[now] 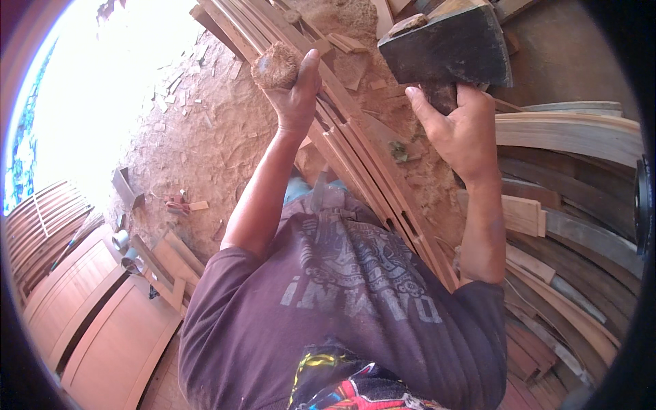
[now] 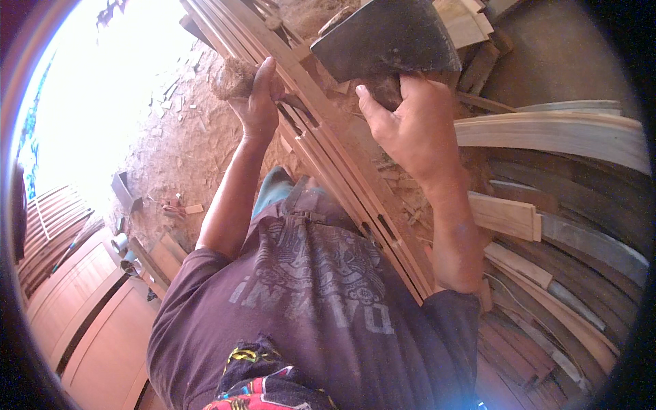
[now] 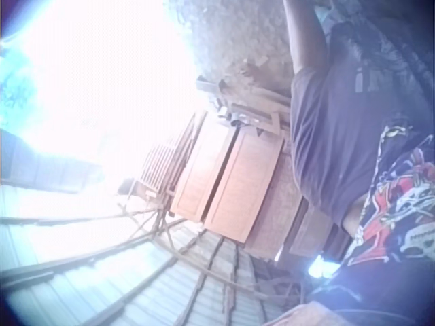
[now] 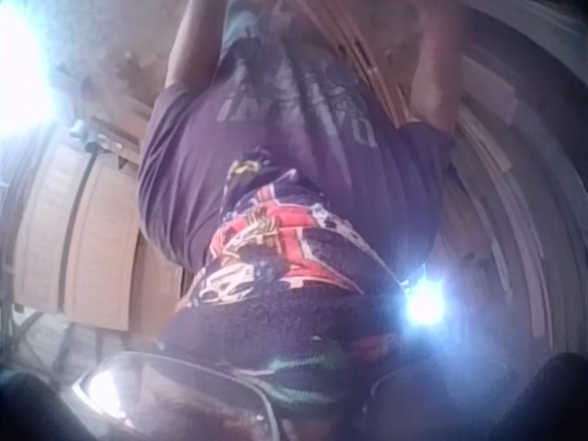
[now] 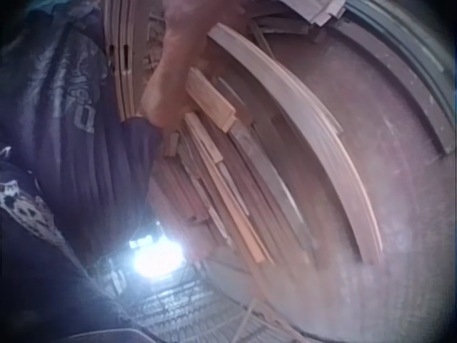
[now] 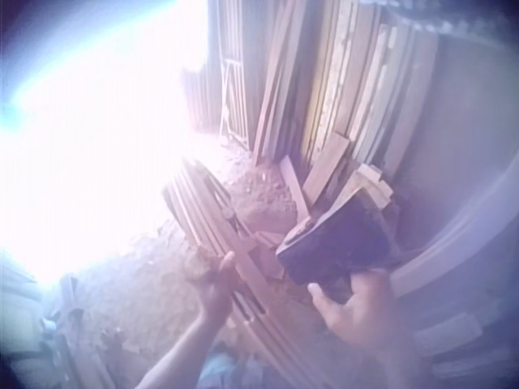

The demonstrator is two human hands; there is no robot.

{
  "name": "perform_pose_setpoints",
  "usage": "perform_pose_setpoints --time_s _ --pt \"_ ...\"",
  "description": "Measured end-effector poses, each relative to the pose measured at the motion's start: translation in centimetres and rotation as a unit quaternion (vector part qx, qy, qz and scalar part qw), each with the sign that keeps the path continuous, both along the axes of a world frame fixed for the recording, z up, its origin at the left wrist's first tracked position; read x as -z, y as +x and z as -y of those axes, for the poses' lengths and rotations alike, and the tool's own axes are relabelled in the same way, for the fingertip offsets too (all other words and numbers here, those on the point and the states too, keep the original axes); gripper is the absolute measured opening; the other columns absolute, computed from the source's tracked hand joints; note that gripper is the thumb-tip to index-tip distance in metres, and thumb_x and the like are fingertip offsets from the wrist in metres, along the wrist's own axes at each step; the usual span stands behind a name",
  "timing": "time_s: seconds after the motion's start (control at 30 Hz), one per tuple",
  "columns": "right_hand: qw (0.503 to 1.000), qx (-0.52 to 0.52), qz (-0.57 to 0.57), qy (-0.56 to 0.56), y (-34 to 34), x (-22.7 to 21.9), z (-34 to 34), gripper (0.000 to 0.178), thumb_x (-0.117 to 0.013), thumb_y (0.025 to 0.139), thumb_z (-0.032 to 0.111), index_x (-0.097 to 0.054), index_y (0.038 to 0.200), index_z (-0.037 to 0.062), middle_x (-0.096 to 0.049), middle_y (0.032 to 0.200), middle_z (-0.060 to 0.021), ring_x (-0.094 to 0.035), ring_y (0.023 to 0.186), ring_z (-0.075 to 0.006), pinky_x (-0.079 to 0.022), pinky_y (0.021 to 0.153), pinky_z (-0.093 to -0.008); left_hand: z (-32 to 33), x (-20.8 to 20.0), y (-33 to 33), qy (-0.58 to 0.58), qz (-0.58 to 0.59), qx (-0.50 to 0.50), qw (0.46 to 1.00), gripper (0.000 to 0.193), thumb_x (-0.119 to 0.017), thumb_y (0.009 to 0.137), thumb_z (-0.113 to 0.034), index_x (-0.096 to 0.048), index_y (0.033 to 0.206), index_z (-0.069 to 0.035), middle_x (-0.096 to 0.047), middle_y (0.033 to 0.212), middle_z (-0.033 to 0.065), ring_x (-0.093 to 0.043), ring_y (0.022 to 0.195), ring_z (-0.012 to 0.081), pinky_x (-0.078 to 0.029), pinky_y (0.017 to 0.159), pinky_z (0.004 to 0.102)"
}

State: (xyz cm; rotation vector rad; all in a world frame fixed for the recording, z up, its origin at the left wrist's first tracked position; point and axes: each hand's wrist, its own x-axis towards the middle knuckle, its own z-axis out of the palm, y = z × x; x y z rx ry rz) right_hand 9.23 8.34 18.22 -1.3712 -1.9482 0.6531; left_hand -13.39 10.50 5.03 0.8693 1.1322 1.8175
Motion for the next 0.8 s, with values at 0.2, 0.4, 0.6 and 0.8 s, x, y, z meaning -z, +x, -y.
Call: perform_pose_setpoints --time_s 0.2,0.4,0.6,0.8 --pt "0.999 -0.024 -0.018 0.030 -1.9 -0.9 -0.2 0.018 -0.079 0.089 0.016 -0.072 0.093 -0.0003 -0.076 0.086 -0.0194 -0.076 0.081 -0.0361 -0.059 0.074 -0.0437 0.5 2.0 0.3 0.027 -0.036 -0.007 0.999 0.022 -0.079 0.094 -0.006 -0.057 0.088 -0.009 -0.057 0.068 -0.0045 -0.056 0.057 0.0052 -0.045 0.049 0.0248" --pt "0.954 -0.145 0.249 0.082 -6.9 -1.2 -0.1 0.017 -0.077 0.088 0.013 -0.072 0.096 -0.0013 -0.077 0.094 -0.0167 -0.076 0.077 -0.0343 -0.063 0.072 -0.0431 1.4 3.5 1.9 0.031 -0.043 -0.076 0.996 0.019 -0.076 0.088 -0.006 -0.067 0.104 -0.002 -0.068 0.093 0.0043 -0.066 0.090 0.0147 -0.054 0.080 0.0348" --pt "0.953 -0.135 0.263 0.065 -6.6 -1.0 -1.4 0.025 -0.074 0.089 0.022 -0.070 0.092 -0.0031 -0.071 0.086 -0.0231 -0.073 0.086 -0.0424 -0.059 0.079 -0.0534 -1.3 5.3 2.1 0.086 -0.219 -0.112 0.965 0.016 -0.076 0.089 -0.005 -0.071 0.104 -0.001 -0.073 0.100 0.0055 -0.069 0.094 0.0153 -0.055 0.083 0.0327" --pt "0.955 -0.052 0.288 0.038 -7.9 -2.1 0.4 0.027 -0.077 0.087 0.025 -0.069 0.088 -0.0014 -0.071 0.083 -0.0226 -0.072 0.080 -0.0397 -0.057 0.078 -0.0516 0.6 3.7 3.2 0.058 -0.062 -0.047 0.995 0.023 -0.077 0.083 0.003 -0.074 0.106 0.000 -0.076 0.097 0.0034 -0.071 0.087 0.0149 -0.057 0.078 0.0303"
